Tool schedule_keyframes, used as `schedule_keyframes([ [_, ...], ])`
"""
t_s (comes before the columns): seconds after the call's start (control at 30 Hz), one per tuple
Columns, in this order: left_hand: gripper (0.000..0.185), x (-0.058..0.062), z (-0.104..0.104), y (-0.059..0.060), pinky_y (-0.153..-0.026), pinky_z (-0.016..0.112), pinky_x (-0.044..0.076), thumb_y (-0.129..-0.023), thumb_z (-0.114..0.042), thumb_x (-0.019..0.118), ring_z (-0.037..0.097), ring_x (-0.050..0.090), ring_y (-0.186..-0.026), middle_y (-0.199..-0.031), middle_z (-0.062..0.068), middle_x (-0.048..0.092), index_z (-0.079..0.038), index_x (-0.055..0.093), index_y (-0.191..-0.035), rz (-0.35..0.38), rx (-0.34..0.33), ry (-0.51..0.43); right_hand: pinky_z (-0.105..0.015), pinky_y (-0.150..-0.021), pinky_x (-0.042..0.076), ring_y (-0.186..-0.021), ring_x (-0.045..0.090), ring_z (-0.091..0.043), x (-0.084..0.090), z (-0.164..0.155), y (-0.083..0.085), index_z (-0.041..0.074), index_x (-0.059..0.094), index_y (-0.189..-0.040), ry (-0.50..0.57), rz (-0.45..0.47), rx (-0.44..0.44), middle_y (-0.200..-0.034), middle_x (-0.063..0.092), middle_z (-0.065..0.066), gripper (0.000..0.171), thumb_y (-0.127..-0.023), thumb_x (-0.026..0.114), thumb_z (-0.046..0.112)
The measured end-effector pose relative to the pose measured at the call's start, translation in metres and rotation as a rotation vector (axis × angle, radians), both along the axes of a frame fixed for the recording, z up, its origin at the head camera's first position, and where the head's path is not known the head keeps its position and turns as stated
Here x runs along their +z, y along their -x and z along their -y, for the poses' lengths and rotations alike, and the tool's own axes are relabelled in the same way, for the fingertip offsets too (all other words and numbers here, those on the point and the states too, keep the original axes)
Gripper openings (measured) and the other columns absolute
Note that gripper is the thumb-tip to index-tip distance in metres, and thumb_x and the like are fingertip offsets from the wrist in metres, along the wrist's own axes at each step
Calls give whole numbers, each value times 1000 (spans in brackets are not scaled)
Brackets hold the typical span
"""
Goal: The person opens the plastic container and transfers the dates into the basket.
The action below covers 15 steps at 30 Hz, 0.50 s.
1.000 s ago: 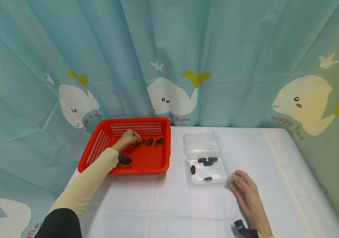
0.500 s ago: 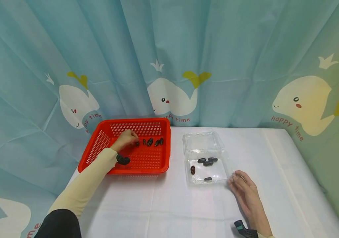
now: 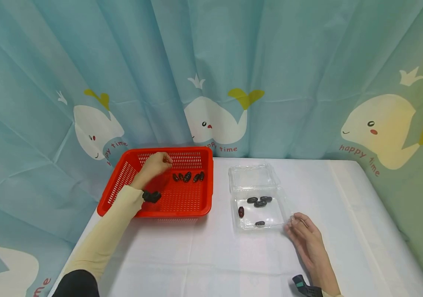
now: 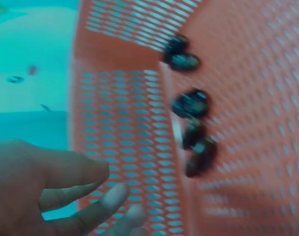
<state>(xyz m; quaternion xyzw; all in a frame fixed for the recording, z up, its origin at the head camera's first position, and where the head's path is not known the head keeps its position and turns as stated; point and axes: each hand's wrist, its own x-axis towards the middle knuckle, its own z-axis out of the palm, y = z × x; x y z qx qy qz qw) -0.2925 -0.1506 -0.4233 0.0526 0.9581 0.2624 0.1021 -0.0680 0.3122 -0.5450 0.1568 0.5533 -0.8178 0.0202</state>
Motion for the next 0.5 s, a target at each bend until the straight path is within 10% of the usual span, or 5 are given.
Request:
schedule_keyframes([
  [0.3,30,29,-19,-28,-96,49,56,-104,-15,62,35,66,-116,-132,17,68,-3,66,-131,-38,-60,-151,-18,-97,57,-99,69,-3,0,1,1,22,58,-125,2,13,-6,-106,63,9,20,-107,57,12],
  [0.5,25,41,-37,-48,-79,37,55,-103,-15,66,28,65,-97,-126,11,71,-9,68,-126,-71,-107,-231,-18,-97,56,-99,69,-2,1,1,0,22,58,-125,-14,21,-12,-107,62,10,20,-107,57,13],
])
